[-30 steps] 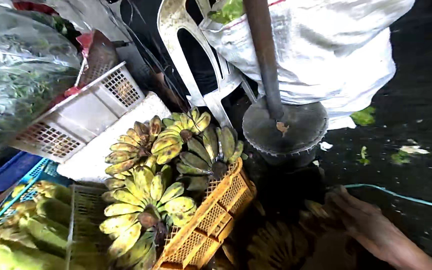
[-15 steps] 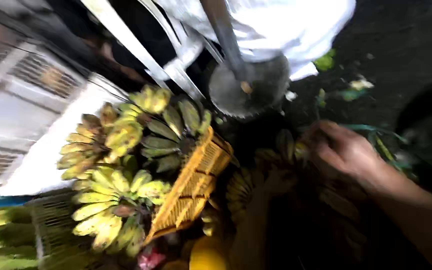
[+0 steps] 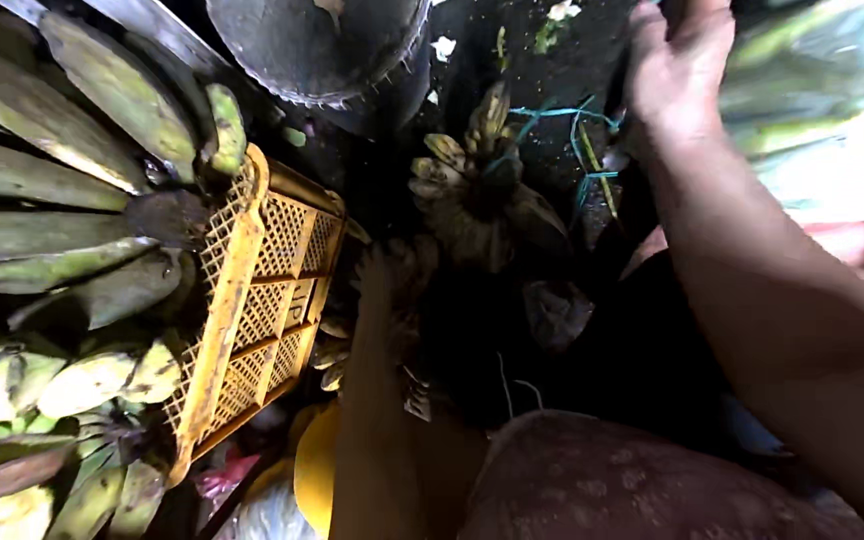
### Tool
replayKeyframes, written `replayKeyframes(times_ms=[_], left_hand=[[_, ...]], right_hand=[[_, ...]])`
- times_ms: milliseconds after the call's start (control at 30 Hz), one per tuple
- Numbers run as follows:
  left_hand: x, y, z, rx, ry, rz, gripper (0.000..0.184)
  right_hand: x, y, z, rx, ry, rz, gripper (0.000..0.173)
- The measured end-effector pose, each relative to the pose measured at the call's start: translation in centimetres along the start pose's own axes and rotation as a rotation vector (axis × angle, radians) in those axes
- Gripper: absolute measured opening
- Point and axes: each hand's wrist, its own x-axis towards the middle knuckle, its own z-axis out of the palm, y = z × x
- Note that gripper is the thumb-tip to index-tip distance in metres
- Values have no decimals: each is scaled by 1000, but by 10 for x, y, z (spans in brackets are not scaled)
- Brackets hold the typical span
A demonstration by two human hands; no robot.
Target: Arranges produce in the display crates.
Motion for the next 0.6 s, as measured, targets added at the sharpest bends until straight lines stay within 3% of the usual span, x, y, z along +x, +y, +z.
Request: replayKeyframes(times_ms=[67,133,167,233,300,333,367,433,533,600], left_hand=[[1,-39,7,-141,-32,7,81],[8,-59,2,-266,-24,18,78],[7,-62,-4,-305,-4,-48,78],[-2,-65,-12,-370,2,-197,72],[-11,-66,-12,-353,-98,-333,72],[-12,-66,-8,-345,-143,-358,71],[-7,-71,2,-348,-147,-350,67],[-4,-78,18,-374,-125,-347,63],[-15,-81,25,-454,-76,-356,64],[-30,-73,1,-552,-39,-365,62]], right_hand=[[-31,-24,14,-161,-86,-202,67],[-83,-48,38,-142,-296,-327,48],[-111,-50,51,-147,-475,-295,37],[-154,-31,84,-316,-945,-67,32],[-185,17,127,-499,-1325,254,61],[-198,39,143,-484,-1376,426,74],[-210,53,153,-408,-1325,582,79],[-234,64,165,-160,-1135,793,75],[-262,62,174,69,-1004,813,56],[-270,47,178,123,-918,820,50]])
